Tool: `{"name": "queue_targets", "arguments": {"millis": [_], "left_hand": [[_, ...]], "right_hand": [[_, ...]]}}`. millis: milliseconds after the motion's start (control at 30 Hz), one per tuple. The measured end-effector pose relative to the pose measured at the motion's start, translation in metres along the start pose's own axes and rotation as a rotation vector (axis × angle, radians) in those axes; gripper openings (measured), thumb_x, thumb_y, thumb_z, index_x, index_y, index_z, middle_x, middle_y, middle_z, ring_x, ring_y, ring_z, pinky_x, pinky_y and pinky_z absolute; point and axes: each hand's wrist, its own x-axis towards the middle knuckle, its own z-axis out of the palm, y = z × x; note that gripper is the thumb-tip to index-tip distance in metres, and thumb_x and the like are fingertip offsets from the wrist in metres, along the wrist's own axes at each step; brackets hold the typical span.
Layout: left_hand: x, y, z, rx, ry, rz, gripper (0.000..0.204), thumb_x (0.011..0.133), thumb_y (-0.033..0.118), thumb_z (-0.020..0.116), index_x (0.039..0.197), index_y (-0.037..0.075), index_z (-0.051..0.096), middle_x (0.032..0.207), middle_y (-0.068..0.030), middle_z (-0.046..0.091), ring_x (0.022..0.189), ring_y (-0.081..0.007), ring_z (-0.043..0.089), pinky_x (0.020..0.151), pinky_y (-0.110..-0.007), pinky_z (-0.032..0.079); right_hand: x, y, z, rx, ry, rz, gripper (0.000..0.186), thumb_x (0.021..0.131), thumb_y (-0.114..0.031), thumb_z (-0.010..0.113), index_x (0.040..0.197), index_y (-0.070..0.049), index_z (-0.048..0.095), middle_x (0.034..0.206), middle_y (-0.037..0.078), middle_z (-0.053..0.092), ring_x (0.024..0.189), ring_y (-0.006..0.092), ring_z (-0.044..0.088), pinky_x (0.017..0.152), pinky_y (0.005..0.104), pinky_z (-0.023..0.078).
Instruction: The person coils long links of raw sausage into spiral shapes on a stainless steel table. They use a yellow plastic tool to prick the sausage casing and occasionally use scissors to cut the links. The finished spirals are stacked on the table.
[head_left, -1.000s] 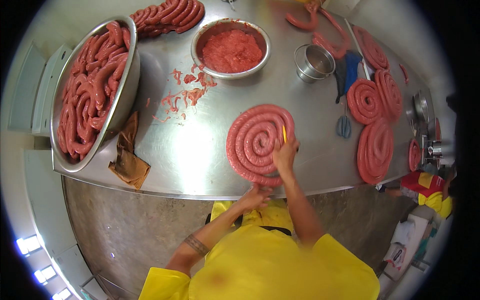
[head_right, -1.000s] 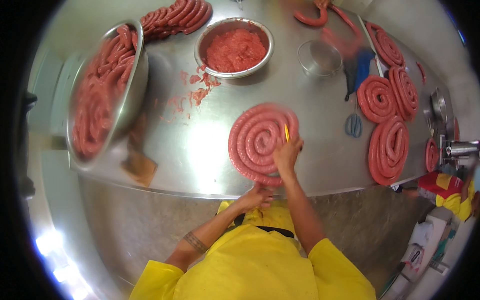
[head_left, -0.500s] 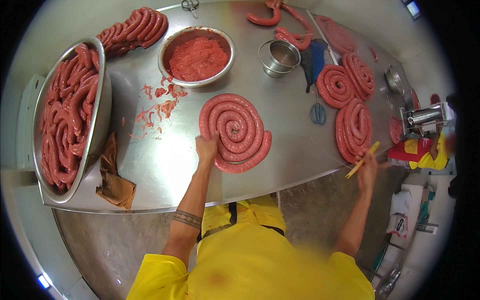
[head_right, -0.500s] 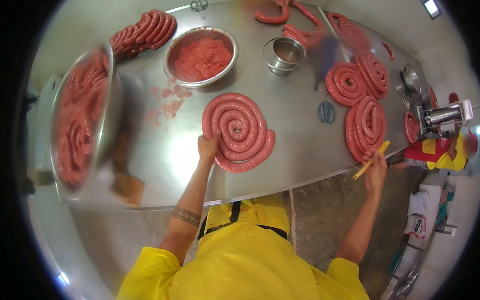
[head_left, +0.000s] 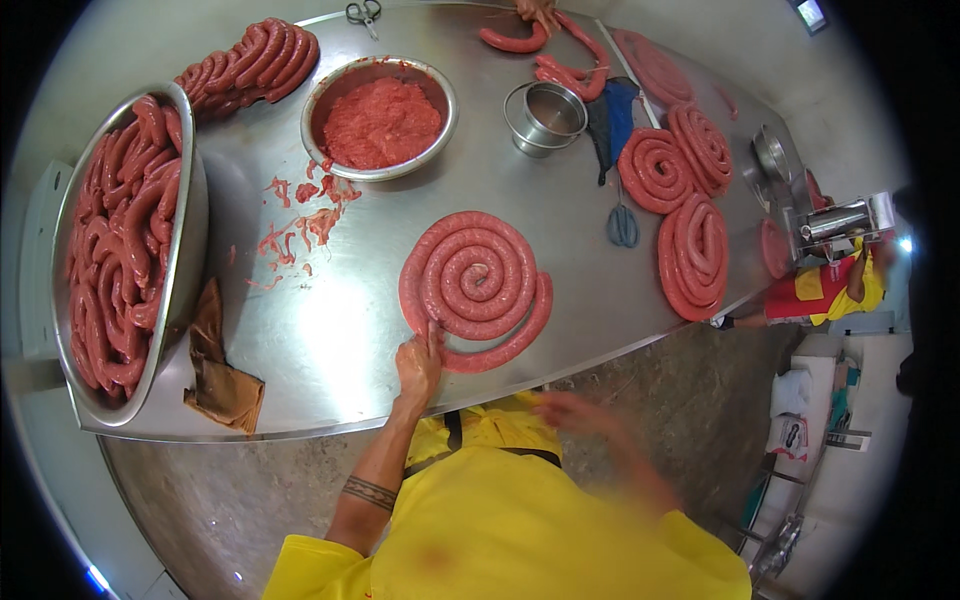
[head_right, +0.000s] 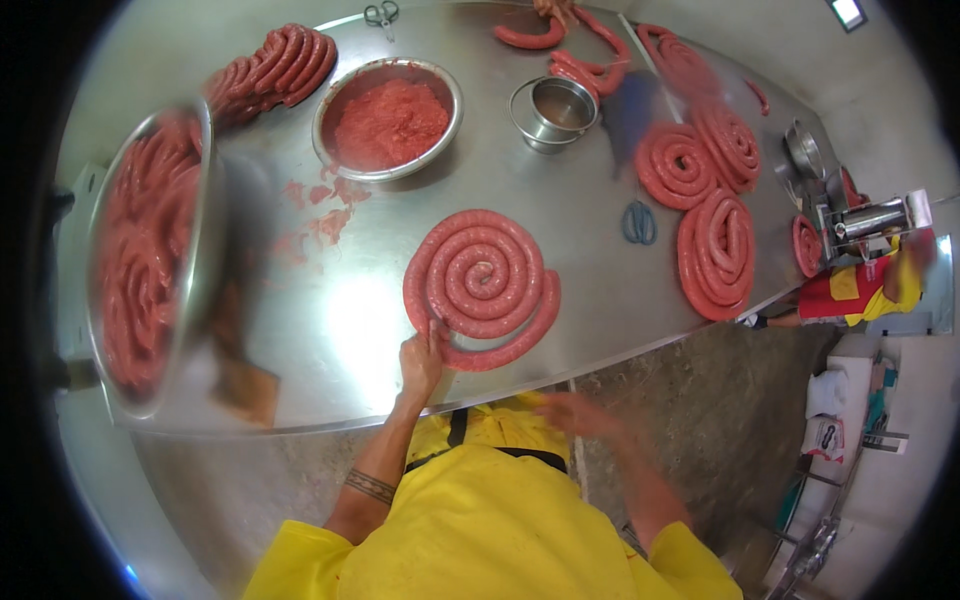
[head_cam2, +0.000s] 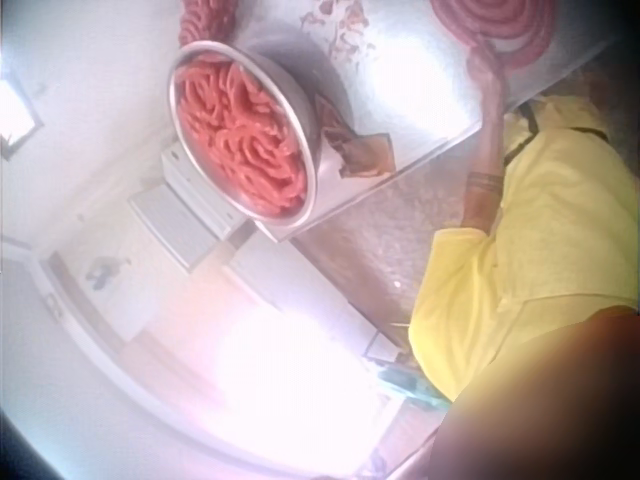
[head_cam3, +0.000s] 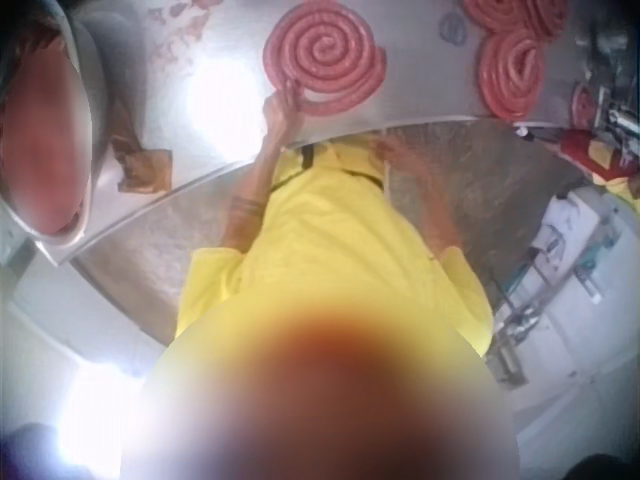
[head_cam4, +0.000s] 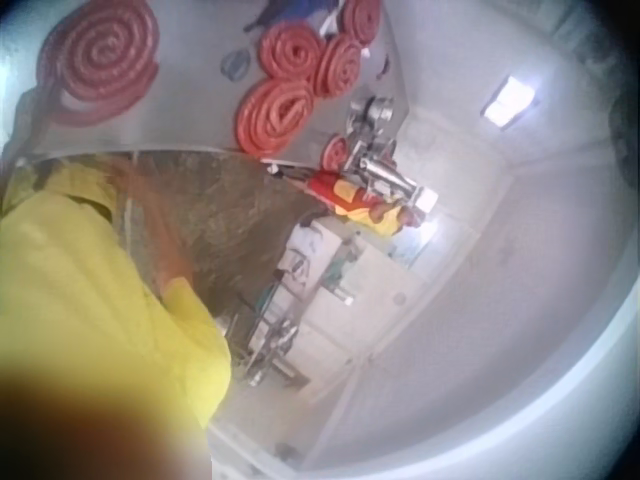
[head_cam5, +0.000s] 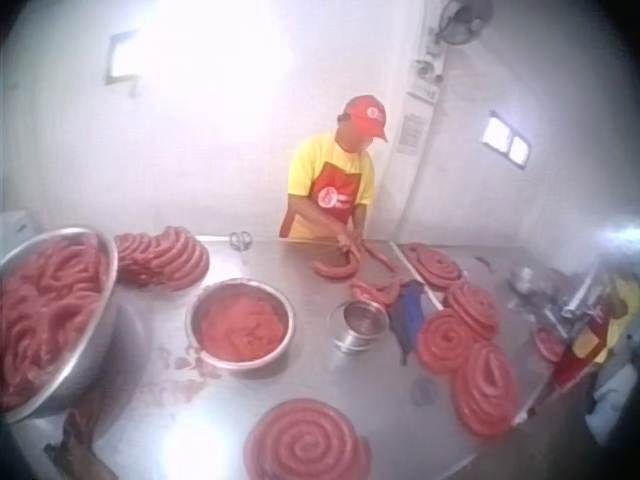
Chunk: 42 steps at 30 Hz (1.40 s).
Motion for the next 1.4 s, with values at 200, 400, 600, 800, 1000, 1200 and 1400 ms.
{"name": "queue_targets", "arguments": {"millis": [200,400,600,800,1000,1200,1400], "left_hand": [[0.001,0.001,-0.034,-1.51,-0.372,-0.304,0.063,0.106,0.052,0.04,0.138,0.0,0.052,0.141,-0.0192,0.055,0.133,-0.0259,0.051,0.107,-0.041,0.046],[-0.02,0.024,-0.056,-0.517,-0.078,0.142,0.06,0.111,0.045,0.028,0.093,0.0,0.064,0.089,-0.0102,0.071,0.078,-0.0225,0.061,0.081,-0.037,0.049],[-0.02,0.029,-0.061,-0.36,-0.122,0.261,0.043,0.11,0.034,0.042,0.093,0.001,0.064,0.082,-0.0072,0.066,0.072,-0.0164,0.056,0.071,-0.032,0.048],[-0.005,0.043,-0.052,-1.164,-0.43,0.085,0.026,0.107,0.029,0.051,0.096,0.008,0.061,0.071,0.0007,0.054,0.068,-0.0144,0.055,0.073,-0.034,0.049],[-0.008,0.044,-0.045,-1.673,-0.102,-0.077,0.015,0.106,0.023,0.051,0.104,0.008,0.055,0.078,-0.0031,0.058,0.075,-0.0193,0.06,0.079,-0.042,0.052],[-0.01,0.001,-0.039,0.077,0.253,0.227,0.032,0.11,0.021,0.038,0.094,0.001,0.057,0.087,-0.0115,0.067,0.082,-0.0217,0.064,0.079,-0.035,0.051],[-0.005,0.013,-0.041,-1.145,0.023,0.149,0.024,0.11,0.025,0.043,0.1,0.007,0.056,0.087,-0.0037,0.062,0.087,-0.017,0.063,0.085,-0.033,0.051]], "right_hand": [[0.196,-0.144,0.105,0.125,-0.401,-0.524,0.022,0.107,-0.024,0.048,0.112,-0.005,0.059,0.079,-0.002,0.054,0.068,0.0077,0.049,0.06,0.0257,0.043],[0.315,-0.254,-0.013,0.819,0.029,-0.385,0.023,0.097,-0.016,0.052,0.113,-0.001,0.058,0.078,0.005,0.053,0.066,0.0167,0.052,0.059,0.0309,0.047],[0.193,-0.27,-0.164,0.728,0.011,-0.513,0.023,0.103,-0.018,0.055,0.12,-0.004,0.059,0.105,0.015,0.064,0.106,0.0311,0.063,0.098,0.0524,0.051],[0.04,-0.241,-0.189,0.715,0.056,-0.715,0.028,0.105,-0.023,0.051,0.13,-0.011,0.055,0.103,0.009,0.063,0.105,0.025,0.062,0.105,0.0539,0.046],[-0.015,-0.134,-0.124,0.488,0.205,0.049,0.02,0.106,-0.021,0.047,0.122,-0.012,0.055,0.078,-0.003,0.05,0.066,0.0107,0.051,0.066,0.0278,0.05],[0.021,-0.08,-0.061,-0.084,0.02,-0.126,0.029,0.108,-0.026,0.05,0.129,-0.007,0.057,0.087,-0.005,0.051,0.076,0.0063,0.047,0.069,0.0239,0.043],[0.105,-0.135,0.069,-0.243,-1.021,-0.308,0.028,0.106,-0.026,0.047,0.122,-0.006,0.06,0.085,-0.001,0.06,0.072,0.0114,0.057,0.065,0.0269,0.048]]}}
